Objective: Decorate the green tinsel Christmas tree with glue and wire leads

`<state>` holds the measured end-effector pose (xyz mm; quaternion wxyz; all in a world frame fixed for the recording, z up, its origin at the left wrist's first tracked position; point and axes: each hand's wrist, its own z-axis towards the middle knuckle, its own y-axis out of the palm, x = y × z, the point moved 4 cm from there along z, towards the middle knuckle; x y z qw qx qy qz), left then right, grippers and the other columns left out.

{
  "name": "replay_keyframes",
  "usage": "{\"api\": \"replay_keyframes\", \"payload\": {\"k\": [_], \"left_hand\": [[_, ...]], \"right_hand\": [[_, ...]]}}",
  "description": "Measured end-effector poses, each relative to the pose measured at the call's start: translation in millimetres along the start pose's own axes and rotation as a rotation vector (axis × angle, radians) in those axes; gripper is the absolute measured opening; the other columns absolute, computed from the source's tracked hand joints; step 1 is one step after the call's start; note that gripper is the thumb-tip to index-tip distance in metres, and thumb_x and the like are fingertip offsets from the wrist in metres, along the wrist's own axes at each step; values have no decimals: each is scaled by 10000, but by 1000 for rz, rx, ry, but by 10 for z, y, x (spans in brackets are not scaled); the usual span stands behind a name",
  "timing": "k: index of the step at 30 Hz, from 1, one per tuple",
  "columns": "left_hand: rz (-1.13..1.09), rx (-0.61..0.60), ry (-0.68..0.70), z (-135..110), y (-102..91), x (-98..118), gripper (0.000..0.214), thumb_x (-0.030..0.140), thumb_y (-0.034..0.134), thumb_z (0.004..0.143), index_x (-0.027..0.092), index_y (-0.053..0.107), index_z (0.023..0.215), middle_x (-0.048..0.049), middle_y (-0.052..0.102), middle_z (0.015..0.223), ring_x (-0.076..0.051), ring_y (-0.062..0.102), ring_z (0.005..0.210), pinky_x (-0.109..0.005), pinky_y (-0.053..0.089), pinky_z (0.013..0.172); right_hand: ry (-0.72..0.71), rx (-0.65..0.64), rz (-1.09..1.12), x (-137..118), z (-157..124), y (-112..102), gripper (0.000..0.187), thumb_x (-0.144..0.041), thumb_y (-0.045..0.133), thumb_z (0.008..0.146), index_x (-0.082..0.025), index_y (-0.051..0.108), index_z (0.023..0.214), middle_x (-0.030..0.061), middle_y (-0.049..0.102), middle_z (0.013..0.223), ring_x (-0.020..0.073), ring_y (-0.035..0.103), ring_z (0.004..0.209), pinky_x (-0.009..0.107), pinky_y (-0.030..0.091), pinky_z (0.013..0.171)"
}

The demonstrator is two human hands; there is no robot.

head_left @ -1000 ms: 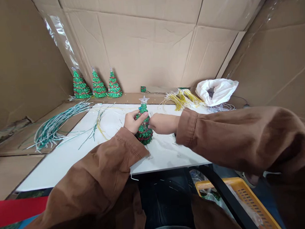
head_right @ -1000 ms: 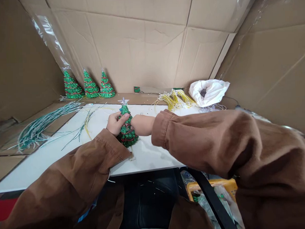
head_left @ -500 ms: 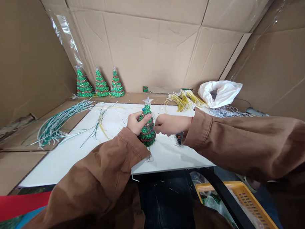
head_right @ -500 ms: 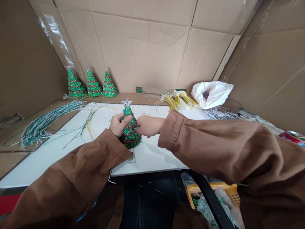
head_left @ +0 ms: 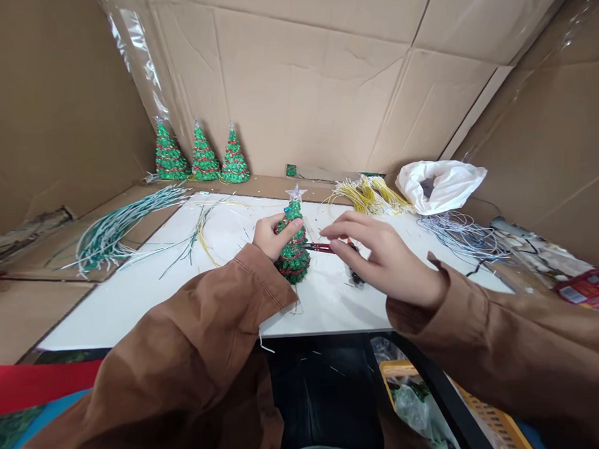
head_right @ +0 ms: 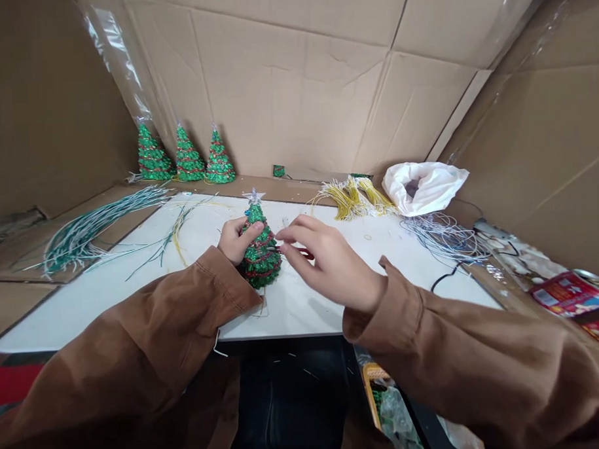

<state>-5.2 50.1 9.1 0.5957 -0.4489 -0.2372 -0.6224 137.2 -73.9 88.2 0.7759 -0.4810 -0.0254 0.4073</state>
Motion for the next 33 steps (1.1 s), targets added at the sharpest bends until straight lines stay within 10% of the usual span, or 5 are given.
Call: {"api": "replay_keyframes", "payload": {"k": [6, 33], "left_hand": [[-43, 26, -11, 6, -3, -33, 456, 569, 560, 722, 125, 618, 635, -35, 623, 582, -145, 562, 554, -249, 434, 531], [-108, 50, -10, 14, 4, -70, 479, 604, 589, 686, 130, 607, 616, -37, 612, 566, -159, 578, 573, -257, 443, 525]], "right_hand": [[-158, 23, 309, -355, -316, 33, 226, -107, 439, 897, -132, 623, 1026, 76, 621, 913, 116, 587, 848, 246, 491, 738], [-202, -90, 644, -537, -400, 150, 325, -228, 335, 949, -80, 607, 1046, 125, 609, 937, 144, 572, 880, 297, 503, 791]]}}
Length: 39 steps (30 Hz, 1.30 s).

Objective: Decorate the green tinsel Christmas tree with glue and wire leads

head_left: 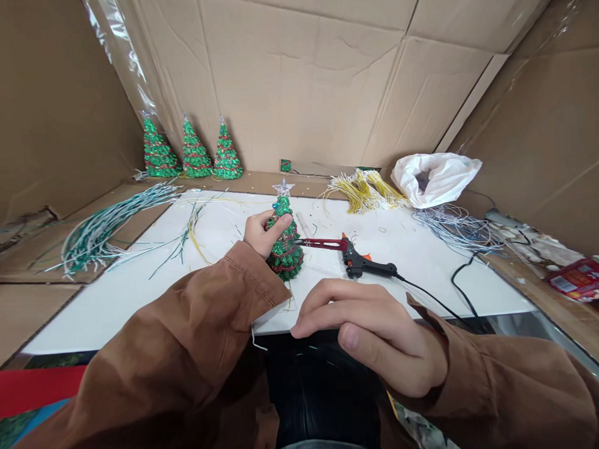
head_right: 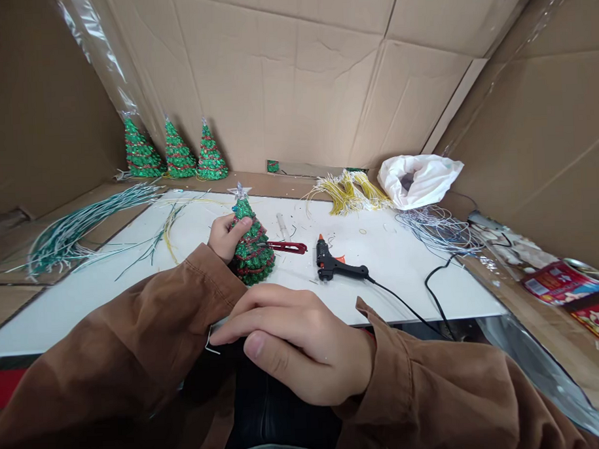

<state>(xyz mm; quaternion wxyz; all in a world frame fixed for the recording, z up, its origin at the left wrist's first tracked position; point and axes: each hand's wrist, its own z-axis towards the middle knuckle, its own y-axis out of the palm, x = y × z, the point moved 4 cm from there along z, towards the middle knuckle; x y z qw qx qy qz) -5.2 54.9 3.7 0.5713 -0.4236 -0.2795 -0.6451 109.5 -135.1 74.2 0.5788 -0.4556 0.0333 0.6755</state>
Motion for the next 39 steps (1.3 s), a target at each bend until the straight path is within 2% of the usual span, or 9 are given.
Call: {"api": "replay_keyframes", "payload": {"k": [16, 24, 39], "left_hand": [[-7, -11, -8, 9, 7, 2, 468, 595, 588, 684, 135, 586, 597, -33, 601, 546, -157, 575, 561, -255, 444, 518], [-21, -23, -32, -3, 14, 30, 449, 574, 589, 690, 133, 594, 602, -33, 601, 541, -148, 561, 533, -260, 447, 518], [-17, -16, -30, -4, 13, 44, 476, 613, 594, 672, 146, 583, 581, -28, 585, 525, -152, 560, 539, -263, 455, 520]], "right_hand": [[-7, -36, 52, -42, -16, 19, 336, -192, 313, 938, -72, 611, 1037, 134, 608, 955, 150, 572, 908, 299, 495, 828], [18, 8, 86, -33, -18, 9, 343, -210, 320, 943, -80, 621, 1044, 127, 614, 950, 150, 578, 907, 303, 499, 820], [25, -29, 20, -65, -11, 14, 359, -252, 293, 954, -105, 597, 1074, 125, 608, 969, 161, 579, 937, 313, 505, 822]]}}
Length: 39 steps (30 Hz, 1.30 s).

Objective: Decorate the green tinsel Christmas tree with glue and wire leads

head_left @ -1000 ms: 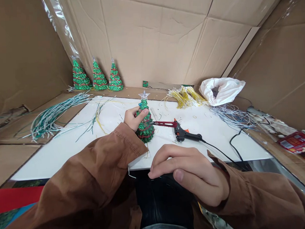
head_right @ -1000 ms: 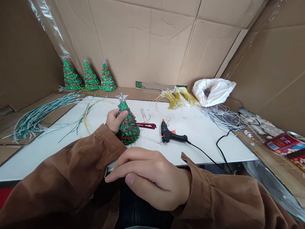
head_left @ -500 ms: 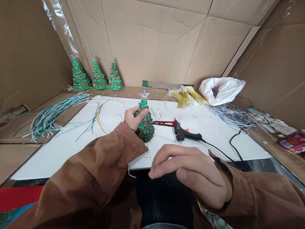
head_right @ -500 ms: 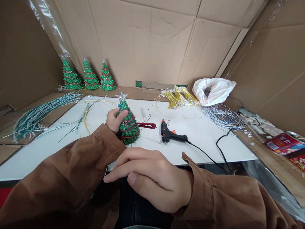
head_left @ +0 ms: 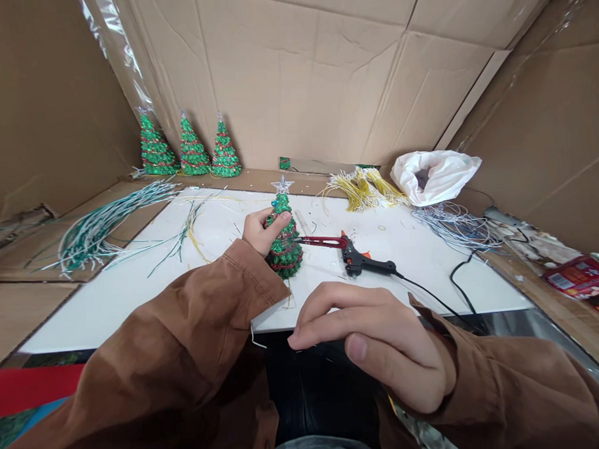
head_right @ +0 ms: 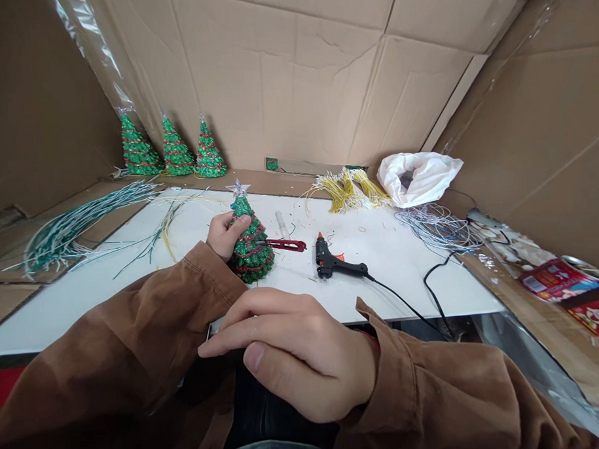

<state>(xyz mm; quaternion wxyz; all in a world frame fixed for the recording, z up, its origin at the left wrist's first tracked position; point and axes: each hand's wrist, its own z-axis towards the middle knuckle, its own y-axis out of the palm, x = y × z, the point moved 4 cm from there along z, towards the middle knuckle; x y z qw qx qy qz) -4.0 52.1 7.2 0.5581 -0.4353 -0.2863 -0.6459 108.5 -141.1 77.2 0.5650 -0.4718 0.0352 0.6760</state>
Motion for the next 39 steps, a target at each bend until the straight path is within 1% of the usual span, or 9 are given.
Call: {"api": "replay_keyframes", "payload": {"k": [8, 12, 15, 18, 23, 30, 35, 39], "left_hand": [[-10, 2, 3, 5, -1, -19, 475, 607, 597, 670, 140, 584, 587, -34, 592, 540, -158, 567, 551, -262, 450, 517], [-3, 8, 0, 1, -4, -23, 473, 606, 595, 670, 137, 597, 608, -32, 592, 537, -161, 571, 562, -258, 454, 524], [-1, 6, -2, 2, -4, -20, 471, 602, 595, 672, 135, 596, 603, -33, 595, 535, -155, 564, 547, -255, 448, 515], [2, 7, 5, 7, -5, -24, 470, 601, 595, 673, 138, 589, 594, -33, 596, 531, -150, 556, 532, -255, 447, 511], [16, 5, 14, 10, -8, -33, 469, 599, 591, 680, 140, 577, 583, -35, 601, 537, -149, 558, 527, -259, 454, 514], [35, 14, 0, -3, -4, -3, 464, 594, 587, 680, 138, 576, 594, -33, 597, 548, -147, 550, 532, -266, 455, 537], [6, 10, -12, -6, 3, -7, 462, 591, 593, 675, 134, 584, 611, -32, 597, 556, -142, 543, 525, -264, 451, 535], [2, 18, -4, -3, 0, -25, 459, 588, 599, 676, 135, 577, 600, -31, 599, 549, -145, 554, 530, -263, 456, 531]], "right_hand": [[7, -6, 5, -12, 13, 5, 385, -286, 295, 954, -93, 608, 1068, 132, 609, 957, 165, 575, 926, 320, 500, 826], [20, -21, 0, -26, 11, 10, 438, -330, 242, 965, -102, 596, 1085, 134, 603, 982, 175, 571, 960, 339, 495, 845], [15, -37, -2, -26, 6, 20, 439, -311, 225, 966, -100, 591, 1089, 133, 601, 983, 174, 571, 963, 339, 492, 856], [-9, -34, 7, -22, 4, 27, 416, -283, 247, 958, -98, 599, 1081, 129, 606, 965, 167, 573, 943, 329, 496, 854], [-57, -18, 0, -23, 12, 34, 398, -267, 277, 945, -95, 620, 1051, 126, 615, 937, 162, 577, 915, 318, 507, 837], [-128, 41, -12, -43, 43, 40, 369, -209, 313, 916, -66, 642, 1002, 130, 627, 882, 151, 588, 863, 298, 521, 801], [-128, 35, -77, -29, 33, 76, 373, -209, 301, 915, -78, 633, 1023, 123, 618, 890, 147, 592, 887, 281, 514, 819], [-148, 77, -90, -24, 30, 88, 351, -198, 329, 904, -71, 646, 988, 118, 626, 878, 138, 594, 873, 268, 522, 800]]}}
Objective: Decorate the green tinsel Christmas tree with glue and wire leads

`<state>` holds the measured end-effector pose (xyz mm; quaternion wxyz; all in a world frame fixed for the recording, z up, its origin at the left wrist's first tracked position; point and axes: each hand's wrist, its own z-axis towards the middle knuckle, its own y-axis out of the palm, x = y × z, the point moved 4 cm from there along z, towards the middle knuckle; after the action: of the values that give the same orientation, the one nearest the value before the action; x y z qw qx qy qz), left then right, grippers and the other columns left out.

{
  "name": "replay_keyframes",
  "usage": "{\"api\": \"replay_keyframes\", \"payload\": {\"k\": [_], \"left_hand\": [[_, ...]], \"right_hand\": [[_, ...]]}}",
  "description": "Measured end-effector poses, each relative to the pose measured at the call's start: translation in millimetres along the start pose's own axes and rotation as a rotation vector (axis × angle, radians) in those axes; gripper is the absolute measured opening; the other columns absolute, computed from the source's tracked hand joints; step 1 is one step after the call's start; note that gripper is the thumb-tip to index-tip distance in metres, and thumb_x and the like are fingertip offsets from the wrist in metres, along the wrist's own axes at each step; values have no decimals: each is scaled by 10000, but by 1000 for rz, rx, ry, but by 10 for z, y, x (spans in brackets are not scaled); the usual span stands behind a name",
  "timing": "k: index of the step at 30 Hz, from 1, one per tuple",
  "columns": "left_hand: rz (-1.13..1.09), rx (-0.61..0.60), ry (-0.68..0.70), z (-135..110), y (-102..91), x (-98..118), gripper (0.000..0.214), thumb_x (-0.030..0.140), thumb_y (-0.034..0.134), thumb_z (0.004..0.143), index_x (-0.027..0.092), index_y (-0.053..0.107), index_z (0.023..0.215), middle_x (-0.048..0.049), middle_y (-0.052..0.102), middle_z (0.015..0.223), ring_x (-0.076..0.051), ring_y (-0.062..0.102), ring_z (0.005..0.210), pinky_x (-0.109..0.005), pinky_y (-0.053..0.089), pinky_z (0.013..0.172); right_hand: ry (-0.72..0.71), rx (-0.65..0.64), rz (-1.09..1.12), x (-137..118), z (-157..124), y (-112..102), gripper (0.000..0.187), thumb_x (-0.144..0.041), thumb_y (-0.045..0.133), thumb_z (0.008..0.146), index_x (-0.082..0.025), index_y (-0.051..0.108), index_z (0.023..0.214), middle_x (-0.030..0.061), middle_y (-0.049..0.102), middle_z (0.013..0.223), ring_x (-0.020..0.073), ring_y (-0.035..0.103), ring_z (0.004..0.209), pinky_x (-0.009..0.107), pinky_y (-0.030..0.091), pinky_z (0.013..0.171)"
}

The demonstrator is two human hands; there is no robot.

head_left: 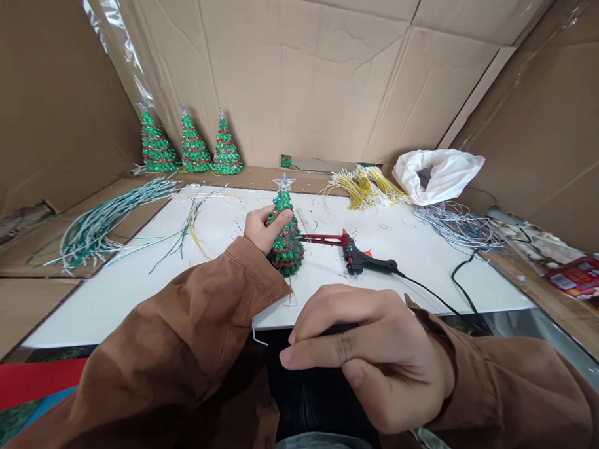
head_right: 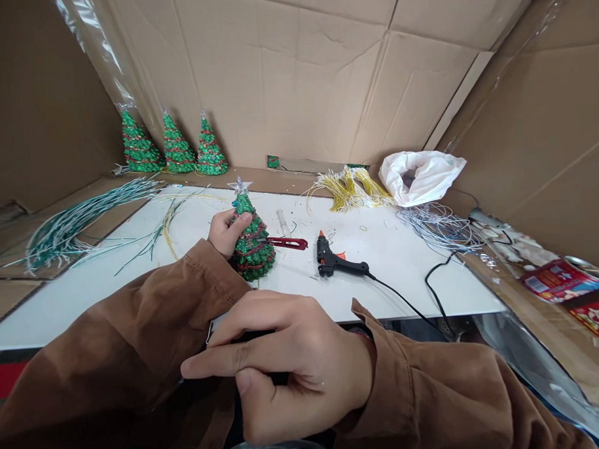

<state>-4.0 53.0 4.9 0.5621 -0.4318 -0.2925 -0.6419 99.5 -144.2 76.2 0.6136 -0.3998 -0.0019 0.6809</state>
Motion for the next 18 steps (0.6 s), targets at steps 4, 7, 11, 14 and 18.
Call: {"api": "replay_keyframes", "payload": {"k": [4, 7, 11, 14, 18], "left_hand": [[-6, 6, 8, 5, -2, 0, 453, 582, 600, 677, 137, 578, 596, -28, 604, 545, -148, 564, 537, -261, 462, 530], [-4, -1, 4, 5, 2, 10, 452, 581, 600, 676, 137, 578, 591, -27, 600, 540, -149, 565, 538, -261, 461, 530], [-10, 1, 0, 4, 1, 16, 448, 580, 603, 671, 140, 576, 591, -27, 597, 536, -151, 565, 543, -259, 457, 528], [-11, 2, -2, 5, -1, 10, 440, 572, 604, 674, 142, 574, 590, -26, 593, 537, -150, 561, 542, -261, 456, 530], [-17, -4, -6, 6, -1, 6, 429, 561, 610, 675, 143, 573, 587, -23, 586, 532, -149, 559, 543, -264, 459, 534]], "right_hand": [[-25, 24, -11, 1, 0, 14, 347, -186, 345, 896, -44, 657, 954, 124, 632, 864, 131, 598, 852, 260, 527, 779], [-28, 33, -9, 2, -7, 19, 350, -186, 346, 900, -32, 657, 954, 128, 629, 863, 130, 597, 855, 256, 526, 777], [-17, 19, 32, 6, -3, 1, 338, -213, 377, 910, -31, 661, 931, 131, 634, 855, 134, 602, 858, 252, 525, 769], [9, -24, 59, 10, 5, -14, 347, -226, 374, 923, -39, 666, 908, 126, 643, 836, 134, 606, 842, 252, 524, 760], [43, -59, 74, 18, -13, -20, 366, -199, 329, 929, -40, 659, 946, 129, 640, 866, 135, 602, 864, 263, 518, 787]]}}
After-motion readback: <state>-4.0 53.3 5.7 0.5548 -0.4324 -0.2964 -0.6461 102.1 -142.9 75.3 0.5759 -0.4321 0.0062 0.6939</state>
